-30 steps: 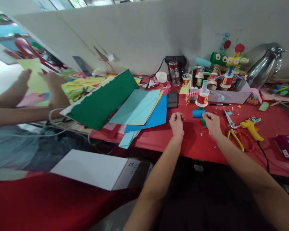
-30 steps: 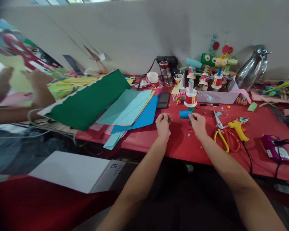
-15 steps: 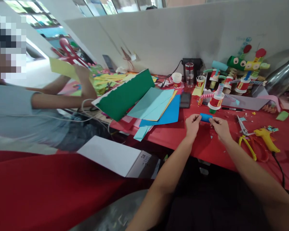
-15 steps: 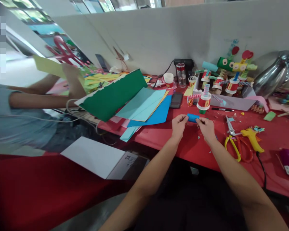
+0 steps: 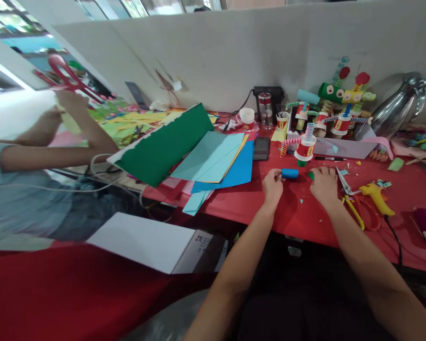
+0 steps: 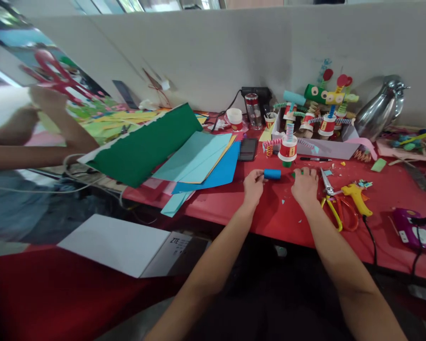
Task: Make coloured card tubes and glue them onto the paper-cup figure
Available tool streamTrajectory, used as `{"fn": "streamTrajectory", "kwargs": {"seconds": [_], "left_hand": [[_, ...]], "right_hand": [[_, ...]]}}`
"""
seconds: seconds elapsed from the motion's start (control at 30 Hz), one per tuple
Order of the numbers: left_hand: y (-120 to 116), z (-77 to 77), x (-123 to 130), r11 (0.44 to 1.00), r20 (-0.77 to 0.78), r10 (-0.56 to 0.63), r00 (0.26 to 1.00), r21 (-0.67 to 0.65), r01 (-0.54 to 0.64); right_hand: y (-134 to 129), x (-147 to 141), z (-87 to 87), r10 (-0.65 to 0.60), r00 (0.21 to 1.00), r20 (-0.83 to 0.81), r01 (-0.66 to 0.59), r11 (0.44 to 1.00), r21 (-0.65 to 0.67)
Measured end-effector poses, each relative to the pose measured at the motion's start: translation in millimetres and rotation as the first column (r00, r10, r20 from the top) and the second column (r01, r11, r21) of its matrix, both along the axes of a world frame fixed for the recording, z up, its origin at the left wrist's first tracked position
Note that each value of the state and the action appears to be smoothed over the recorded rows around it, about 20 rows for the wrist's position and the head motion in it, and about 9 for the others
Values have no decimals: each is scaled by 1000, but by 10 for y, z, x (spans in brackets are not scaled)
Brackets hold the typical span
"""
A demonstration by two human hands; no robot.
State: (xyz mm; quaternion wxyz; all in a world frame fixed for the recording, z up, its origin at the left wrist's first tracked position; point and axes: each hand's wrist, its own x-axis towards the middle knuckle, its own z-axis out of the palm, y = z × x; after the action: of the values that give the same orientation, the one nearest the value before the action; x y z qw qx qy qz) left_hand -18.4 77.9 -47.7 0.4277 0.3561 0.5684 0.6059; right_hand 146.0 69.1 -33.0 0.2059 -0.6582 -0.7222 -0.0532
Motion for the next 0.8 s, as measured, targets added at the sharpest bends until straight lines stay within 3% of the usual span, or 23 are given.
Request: {"fn": "streamTrajectory", "kwargs": {"seconds": [0.17, 0.3, 0.4, 0.47, 0.67, 0.8], "left_hand": [[-70, 27, 6, 991, 225, 137, 965, -33, -133], [-140, 106, -209, 980, 563, 198, 802, -137, -146], [-101, 242, -515, 974, 654, 225, 722, -162, -157], [-34, 347, -744, 966, 657, 257, 709, -168, -195], [115, 521, -1344, 917, 483, 394, 781, -158, -365], [126, 548, -1594, 934, 434, 355, 828, -136, -330]], "right_hand": [[20, -83, -28, 202, 972, -120, -192, 977, 90], [6, -171, -120, 206, 969, -137, -196, 977, 85], [-3, -199, -167, 212, 968, -135, -206, 977, 60], [-15, -214, -170, 235, 962, -141, -231, 972, 47], [-109, -272, -78, 275, 938, -210, -273, 961, 38], [-172, -302, -35, 304, 933, -195, -309, 951, 3]]}}
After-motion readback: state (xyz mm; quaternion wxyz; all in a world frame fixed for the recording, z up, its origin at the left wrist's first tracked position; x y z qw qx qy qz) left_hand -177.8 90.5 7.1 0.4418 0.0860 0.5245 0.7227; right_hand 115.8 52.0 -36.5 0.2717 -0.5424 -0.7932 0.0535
